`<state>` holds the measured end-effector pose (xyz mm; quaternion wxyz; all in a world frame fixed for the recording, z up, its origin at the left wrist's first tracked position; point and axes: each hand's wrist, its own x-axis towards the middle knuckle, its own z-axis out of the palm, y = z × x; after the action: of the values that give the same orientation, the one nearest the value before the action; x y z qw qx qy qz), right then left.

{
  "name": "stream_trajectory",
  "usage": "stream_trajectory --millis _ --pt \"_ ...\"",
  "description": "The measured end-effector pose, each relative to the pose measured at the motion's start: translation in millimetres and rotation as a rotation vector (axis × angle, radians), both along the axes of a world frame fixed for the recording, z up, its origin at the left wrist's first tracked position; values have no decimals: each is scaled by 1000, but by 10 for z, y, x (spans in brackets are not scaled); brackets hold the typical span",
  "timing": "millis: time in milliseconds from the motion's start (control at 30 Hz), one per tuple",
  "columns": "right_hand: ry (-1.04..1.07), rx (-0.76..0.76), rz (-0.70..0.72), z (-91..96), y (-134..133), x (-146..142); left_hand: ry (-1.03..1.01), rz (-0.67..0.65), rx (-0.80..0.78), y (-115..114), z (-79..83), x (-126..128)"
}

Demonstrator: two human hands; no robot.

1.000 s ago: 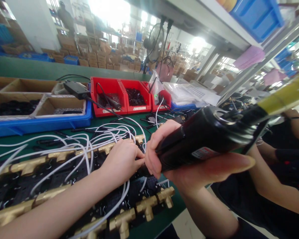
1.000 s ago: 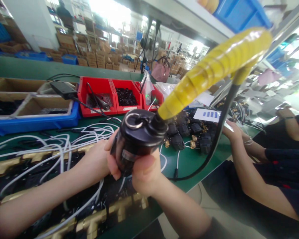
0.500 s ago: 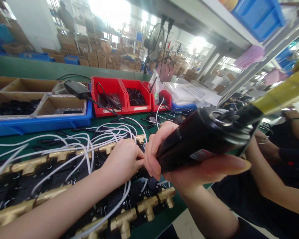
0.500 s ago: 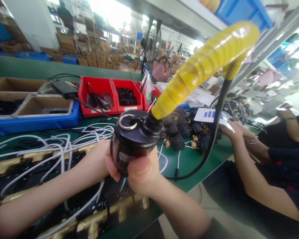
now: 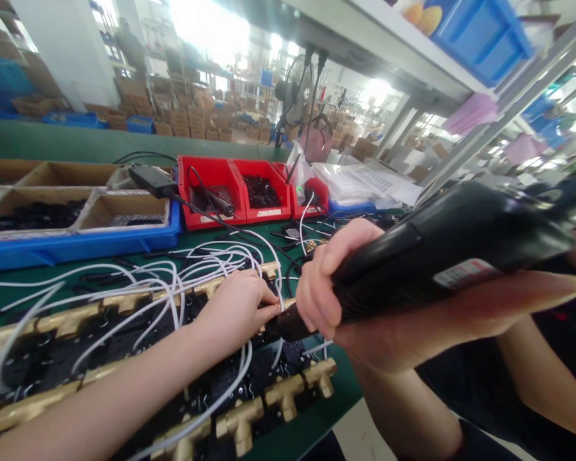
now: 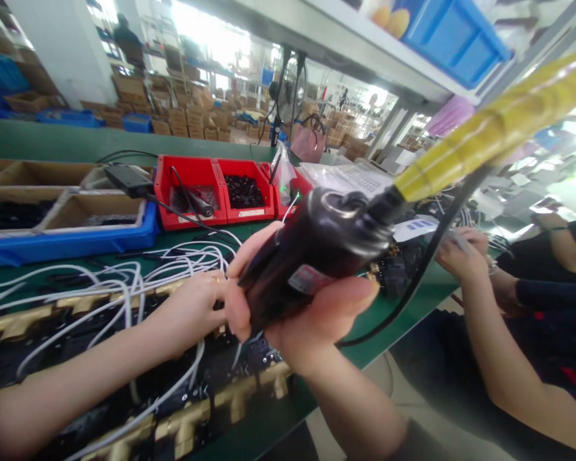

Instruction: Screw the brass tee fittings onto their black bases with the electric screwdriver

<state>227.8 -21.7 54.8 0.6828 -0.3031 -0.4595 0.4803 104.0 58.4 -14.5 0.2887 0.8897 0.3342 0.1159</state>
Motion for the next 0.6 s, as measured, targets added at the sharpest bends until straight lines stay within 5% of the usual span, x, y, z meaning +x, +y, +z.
stream_trajectory --millis 133,300,600 --pt "116 -2 55 -17 4 -38 18 -20 46 -14 47 -176" --pt "4 13 55 -114 57 -51 -90 -117 126 -69 -85 -394" --pt "-77 56 10 -178 57 -64 -60 -86 127 -17 -146 -348"
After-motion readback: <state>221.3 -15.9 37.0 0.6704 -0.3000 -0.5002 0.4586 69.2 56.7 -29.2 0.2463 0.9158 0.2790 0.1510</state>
